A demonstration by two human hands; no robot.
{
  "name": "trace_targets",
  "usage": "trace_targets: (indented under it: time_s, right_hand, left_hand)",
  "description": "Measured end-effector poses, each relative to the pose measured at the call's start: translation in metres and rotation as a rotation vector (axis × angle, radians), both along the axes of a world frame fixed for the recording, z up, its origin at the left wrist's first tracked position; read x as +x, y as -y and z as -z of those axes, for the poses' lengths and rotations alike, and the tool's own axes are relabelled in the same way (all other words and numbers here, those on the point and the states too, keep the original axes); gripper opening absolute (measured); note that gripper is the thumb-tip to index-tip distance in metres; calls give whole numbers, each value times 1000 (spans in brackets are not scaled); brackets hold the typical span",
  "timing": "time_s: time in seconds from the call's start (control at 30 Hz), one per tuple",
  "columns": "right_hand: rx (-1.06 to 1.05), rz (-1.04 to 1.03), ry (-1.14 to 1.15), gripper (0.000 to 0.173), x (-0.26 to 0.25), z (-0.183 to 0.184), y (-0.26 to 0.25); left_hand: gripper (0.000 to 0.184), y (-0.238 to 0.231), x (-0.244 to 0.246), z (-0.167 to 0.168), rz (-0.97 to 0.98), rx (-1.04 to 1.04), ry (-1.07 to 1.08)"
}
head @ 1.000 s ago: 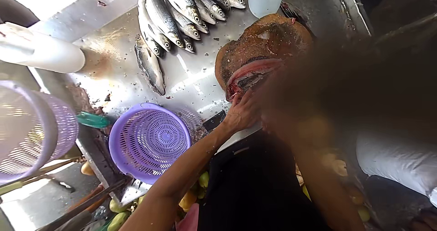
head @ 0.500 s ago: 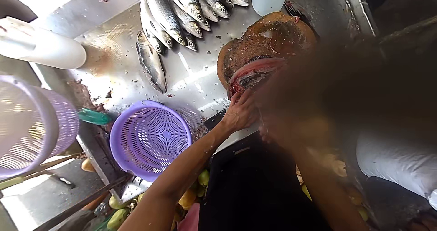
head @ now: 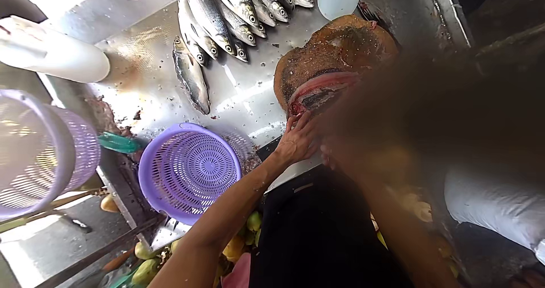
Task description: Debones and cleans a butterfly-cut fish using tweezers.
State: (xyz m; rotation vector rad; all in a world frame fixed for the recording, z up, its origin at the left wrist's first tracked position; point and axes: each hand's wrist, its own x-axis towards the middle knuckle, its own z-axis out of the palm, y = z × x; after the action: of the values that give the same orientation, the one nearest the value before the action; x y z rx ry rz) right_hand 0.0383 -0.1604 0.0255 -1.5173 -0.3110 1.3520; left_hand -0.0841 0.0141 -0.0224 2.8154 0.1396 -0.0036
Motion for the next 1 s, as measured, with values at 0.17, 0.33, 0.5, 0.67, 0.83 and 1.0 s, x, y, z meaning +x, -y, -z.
trace_targets:
  time_s: [0.17,0.33,0.5,0.67,0.83,1.0]
  right_hand:
    - [20,-147,106,43,-14,-34,15]
    - [-1,119,-190,29,-1,4,2]
    - [134,22,7,34,-1,-17,6]
    - [225,190,538,48,8,-55,12]
    - [-47,478,189,35,32,4,11]
    - [70,192,-234,34,1,-21,9]
  left_hand:
    - [41,-2,-2,1,9,-19,-1]
    - [42,-2,-3,2,10,-4,1]
    - [41,0,0,1,-15,0,-19]
    - [33,-5,2,-3,-6,-30,73]
    - [17,-19,11,-3,57,-92,140]
    - [17,-24,12,7,101,-146,204]
